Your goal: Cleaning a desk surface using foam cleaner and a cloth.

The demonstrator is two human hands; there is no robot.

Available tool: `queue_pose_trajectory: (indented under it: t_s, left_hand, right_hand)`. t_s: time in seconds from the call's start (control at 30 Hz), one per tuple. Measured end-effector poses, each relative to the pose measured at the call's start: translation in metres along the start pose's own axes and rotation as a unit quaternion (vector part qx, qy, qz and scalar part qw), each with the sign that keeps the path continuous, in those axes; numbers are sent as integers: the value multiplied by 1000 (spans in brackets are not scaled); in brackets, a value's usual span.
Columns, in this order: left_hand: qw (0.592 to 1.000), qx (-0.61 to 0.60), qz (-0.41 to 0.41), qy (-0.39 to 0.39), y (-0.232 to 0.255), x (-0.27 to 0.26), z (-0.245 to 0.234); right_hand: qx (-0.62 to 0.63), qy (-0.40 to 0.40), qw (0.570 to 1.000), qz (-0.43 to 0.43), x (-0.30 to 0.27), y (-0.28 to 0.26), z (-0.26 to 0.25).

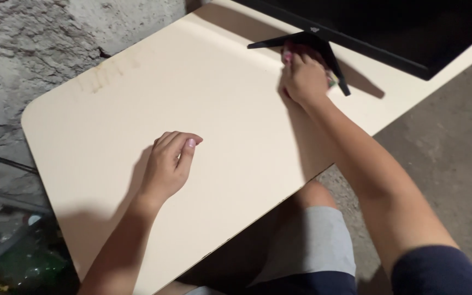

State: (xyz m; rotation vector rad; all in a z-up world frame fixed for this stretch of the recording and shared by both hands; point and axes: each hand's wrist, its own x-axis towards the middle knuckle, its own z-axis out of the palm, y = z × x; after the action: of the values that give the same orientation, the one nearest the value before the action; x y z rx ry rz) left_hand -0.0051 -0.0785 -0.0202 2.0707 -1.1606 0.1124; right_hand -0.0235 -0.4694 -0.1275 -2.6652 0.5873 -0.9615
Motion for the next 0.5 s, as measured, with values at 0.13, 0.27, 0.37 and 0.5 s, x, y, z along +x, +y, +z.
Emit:
queue_pose_trajectory:
  t_s: [0.13,0.27,0.37,0.5]
  left_hand:
    - [999,-5,-43,-1,-4,-3,-2]
    - [1000,0,10,26,-13,1,-3]
    - [1000,-14,3,22,-4,13,-4]
    - [1000,-25,-1,3,11,22,-6]
  right_hand:
    - [-3,-55,998,-26,-3,-73,27]
    - [120,-228,943,-210,-101,-176,3]
    - [298,-237,827,-414,-165,-199,-92]
    - [327,-277,814,-392,-167,-65,-95]
